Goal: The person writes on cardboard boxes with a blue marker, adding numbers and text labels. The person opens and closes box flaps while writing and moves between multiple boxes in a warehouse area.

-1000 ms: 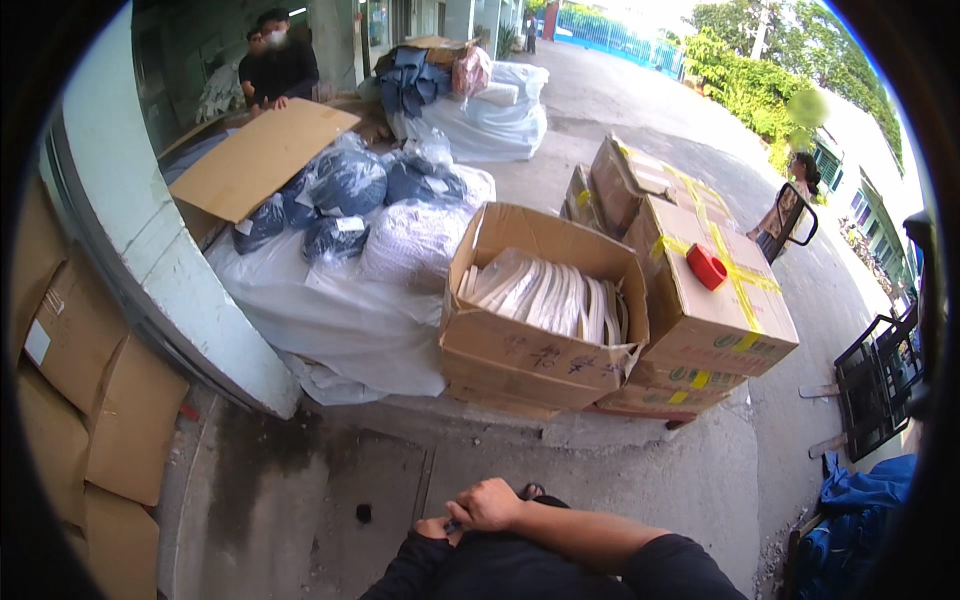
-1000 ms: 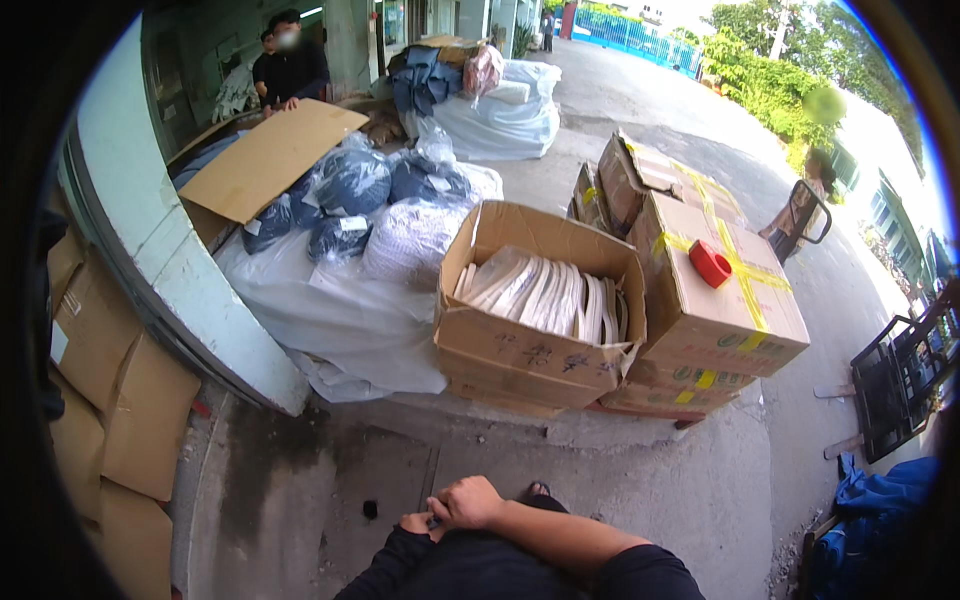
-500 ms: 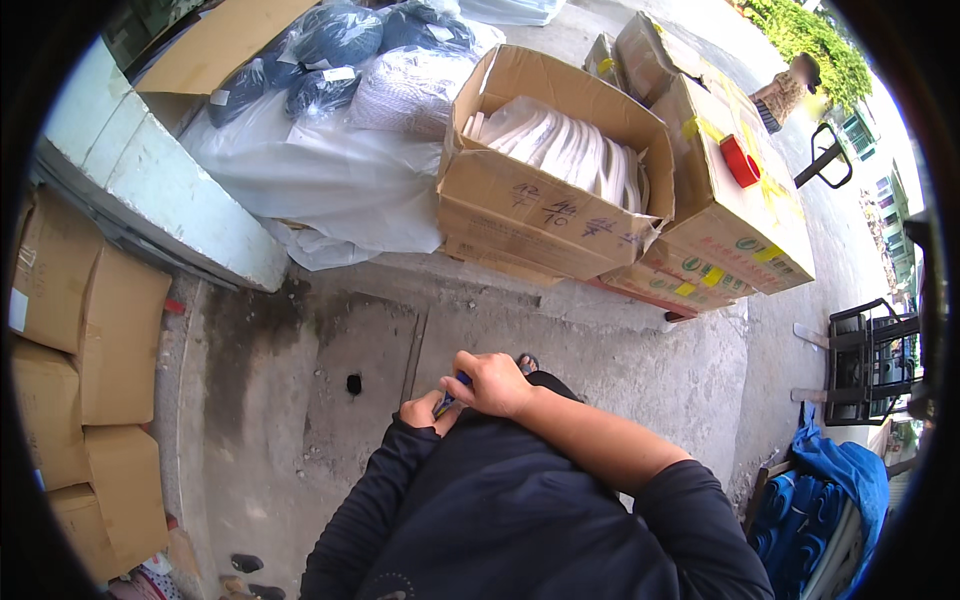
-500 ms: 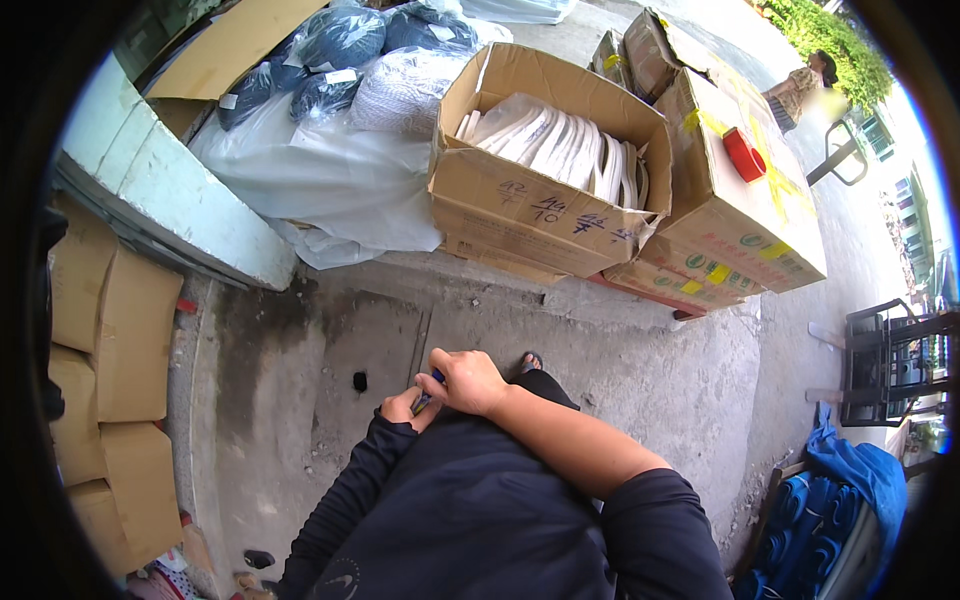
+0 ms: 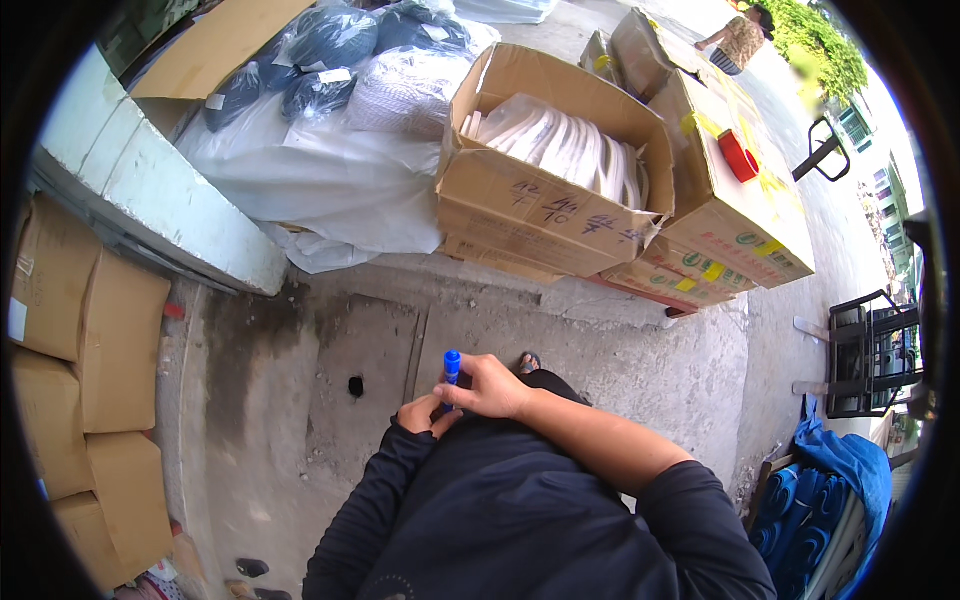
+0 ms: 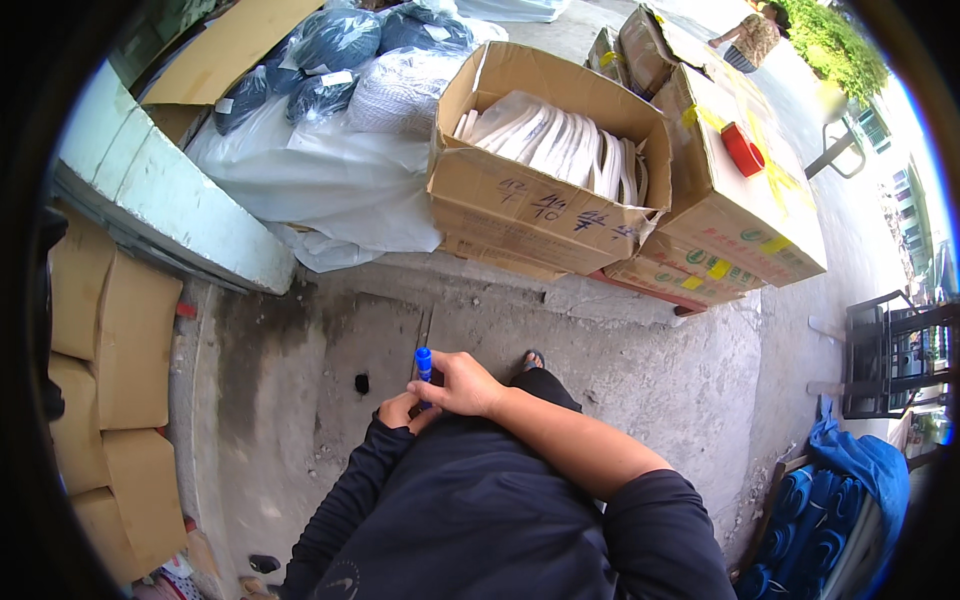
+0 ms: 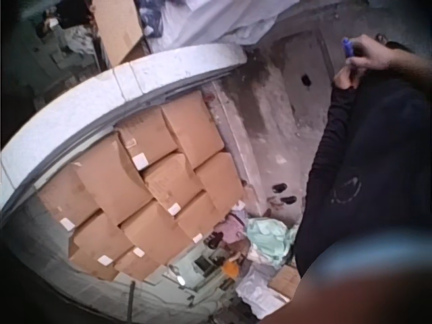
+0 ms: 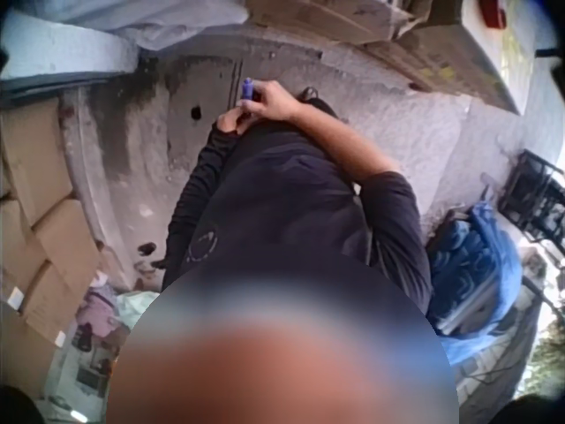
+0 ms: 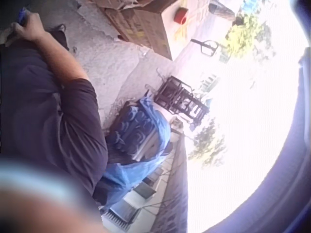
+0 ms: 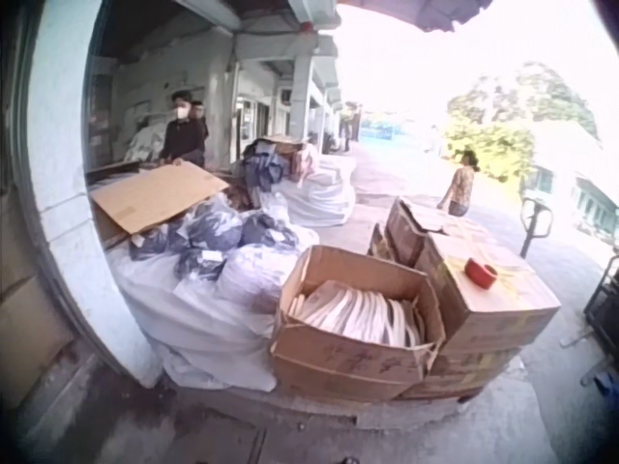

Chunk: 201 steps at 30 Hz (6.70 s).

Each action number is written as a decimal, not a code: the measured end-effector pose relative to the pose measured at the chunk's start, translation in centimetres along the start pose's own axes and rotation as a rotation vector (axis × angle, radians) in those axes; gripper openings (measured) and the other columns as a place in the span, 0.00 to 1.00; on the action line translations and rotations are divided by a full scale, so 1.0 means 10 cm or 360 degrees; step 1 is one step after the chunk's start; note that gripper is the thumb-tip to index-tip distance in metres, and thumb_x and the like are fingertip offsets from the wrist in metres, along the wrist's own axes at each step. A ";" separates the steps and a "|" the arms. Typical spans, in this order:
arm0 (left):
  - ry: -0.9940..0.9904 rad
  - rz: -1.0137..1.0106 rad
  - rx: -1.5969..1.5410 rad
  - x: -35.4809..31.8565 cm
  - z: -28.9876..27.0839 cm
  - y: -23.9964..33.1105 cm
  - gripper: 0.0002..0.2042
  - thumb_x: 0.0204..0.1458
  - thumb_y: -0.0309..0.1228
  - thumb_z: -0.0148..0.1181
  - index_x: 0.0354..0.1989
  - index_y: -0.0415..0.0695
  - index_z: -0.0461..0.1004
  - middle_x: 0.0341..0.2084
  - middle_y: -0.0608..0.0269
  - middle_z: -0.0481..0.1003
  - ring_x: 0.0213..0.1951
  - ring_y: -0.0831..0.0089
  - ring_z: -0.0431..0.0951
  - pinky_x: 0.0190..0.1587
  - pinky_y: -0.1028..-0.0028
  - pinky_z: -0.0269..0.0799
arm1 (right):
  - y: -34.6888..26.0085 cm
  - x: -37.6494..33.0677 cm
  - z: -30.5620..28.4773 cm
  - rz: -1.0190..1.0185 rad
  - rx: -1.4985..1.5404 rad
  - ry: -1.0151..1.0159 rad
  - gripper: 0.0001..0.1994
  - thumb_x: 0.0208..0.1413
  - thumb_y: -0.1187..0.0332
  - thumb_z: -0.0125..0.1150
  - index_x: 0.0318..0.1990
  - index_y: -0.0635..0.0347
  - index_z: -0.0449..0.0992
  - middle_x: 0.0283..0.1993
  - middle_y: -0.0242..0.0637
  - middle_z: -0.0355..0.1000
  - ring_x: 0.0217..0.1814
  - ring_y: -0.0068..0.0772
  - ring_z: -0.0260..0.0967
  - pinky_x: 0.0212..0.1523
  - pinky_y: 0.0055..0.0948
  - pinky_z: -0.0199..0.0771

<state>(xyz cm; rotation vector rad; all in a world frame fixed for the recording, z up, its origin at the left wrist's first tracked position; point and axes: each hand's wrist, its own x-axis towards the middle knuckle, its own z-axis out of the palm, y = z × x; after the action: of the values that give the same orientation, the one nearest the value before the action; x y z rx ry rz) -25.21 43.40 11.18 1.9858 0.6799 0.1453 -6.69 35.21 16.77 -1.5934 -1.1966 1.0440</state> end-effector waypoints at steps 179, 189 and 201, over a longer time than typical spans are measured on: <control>-0.0044 0.1421 0.0454 5.85 -1.75 1.59 0.24 0.50 0.25 0.69 0.59 0.41 0.75 0.36 0.55 0.79 0.37 0.62 0.81 0.42 0.68 0.75 | 0.36 1.39 -2.88 0.0031 -0.0059 0.2137 0.13 0.69 0.75 0.53 0.59 0.60 0.68 0.39 0.45 0.81 0.36 0.28 0.80 0.36 0.28 0.81; -0.0086 0.1216 0.0650 7.46 -1.17 1.64 0.08 0.45 0.21 0.64 0.35 0.42 0.81 0.34 0.57 0.81 0.39 0.59 0.82 0.43 0.67 0.77 | 0.84 2.20 -5.17 -0.0148 -0.0833 0.1759 0.22 0.57 0.77 0.65 0.60 0.58 0.70 0.56 0.42 0.79 0.63 0.46 0.74 0.63 0.41 0.71; -0.0296 0.1198 0.0929 7.22 -1.26 1.77 0.13 0.36 0.21 0.68 0.34 0.44 0.82 0.47 0.58 0.81 0.54 0.50 0.77 0.55 0.61 0.76 | 1.25 2.42 -4.93 0.0093 -0.0970 0.1334 0.19 0.44 0.80 0.63 0.47 0.57 0.75 0.52 0.39 0.81 0.56 0.44 0.78 0.62 0.46 0.65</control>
<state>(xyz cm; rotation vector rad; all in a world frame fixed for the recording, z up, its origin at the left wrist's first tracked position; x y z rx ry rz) 37.46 84.50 19.49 2.6969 -0.2103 0.2228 47.83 49.37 15.61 -2.2120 -0.8930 -0.0519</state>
